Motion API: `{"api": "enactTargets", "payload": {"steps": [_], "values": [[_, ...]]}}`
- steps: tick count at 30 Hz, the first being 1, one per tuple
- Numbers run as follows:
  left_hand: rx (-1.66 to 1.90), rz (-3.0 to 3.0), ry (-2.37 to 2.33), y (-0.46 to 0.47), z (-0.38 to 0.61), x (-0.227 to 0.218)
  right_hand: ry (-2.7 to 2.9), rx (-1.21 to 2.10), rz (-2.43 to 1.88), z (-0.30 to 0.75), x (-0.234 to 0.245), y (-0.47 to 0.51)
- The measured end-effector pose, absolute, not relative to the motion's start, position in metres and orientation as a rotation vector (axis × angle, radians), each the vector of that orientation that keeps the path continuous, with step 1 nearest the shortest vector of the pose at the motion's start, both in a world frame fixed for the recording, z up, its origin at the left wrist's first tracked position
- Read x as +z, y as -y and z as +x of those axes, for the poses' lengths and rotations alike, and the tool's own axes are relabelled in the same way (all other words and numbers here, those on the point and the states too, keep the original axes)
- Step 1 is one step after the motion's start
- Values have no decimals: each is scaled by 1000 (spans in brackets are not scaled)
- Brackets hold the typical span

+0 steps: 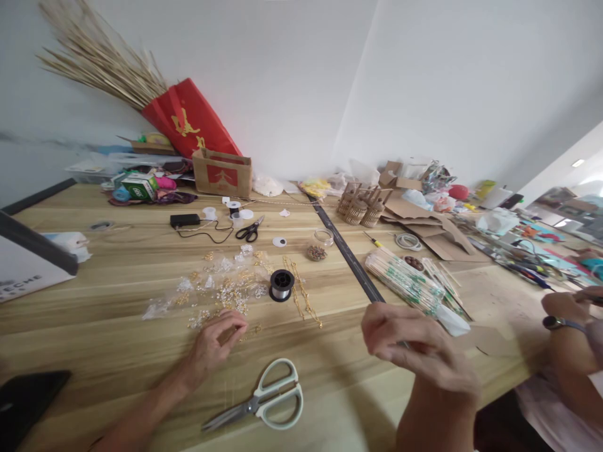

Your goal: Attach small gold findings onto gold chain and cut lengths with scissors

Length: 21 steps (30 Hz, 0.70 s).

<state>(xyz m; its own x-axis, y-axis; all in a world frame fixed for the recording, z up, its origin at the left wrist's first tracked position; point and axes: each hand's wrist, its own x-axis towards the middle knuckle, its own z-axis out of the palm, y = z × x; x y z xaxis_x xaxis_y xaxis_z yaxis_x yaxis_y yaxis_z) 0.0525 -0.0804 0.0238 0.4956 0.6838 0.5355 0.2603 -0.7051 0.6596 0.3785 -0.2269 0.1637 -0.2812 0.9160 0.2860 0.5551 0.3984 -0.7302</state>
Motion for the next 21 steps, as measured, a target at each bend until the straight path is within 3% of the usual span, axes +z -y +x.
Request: {"api": "enactTargets", "payload": {"steps": [12, 21], "values": [[813, 2434, -903, 70, 95, 64, 1983, 921, -673, 343, 169, 194], [582, 2536, -1060, 32, 158, 50, 2076, 1195, -1009, 307, 136, 177]]}}
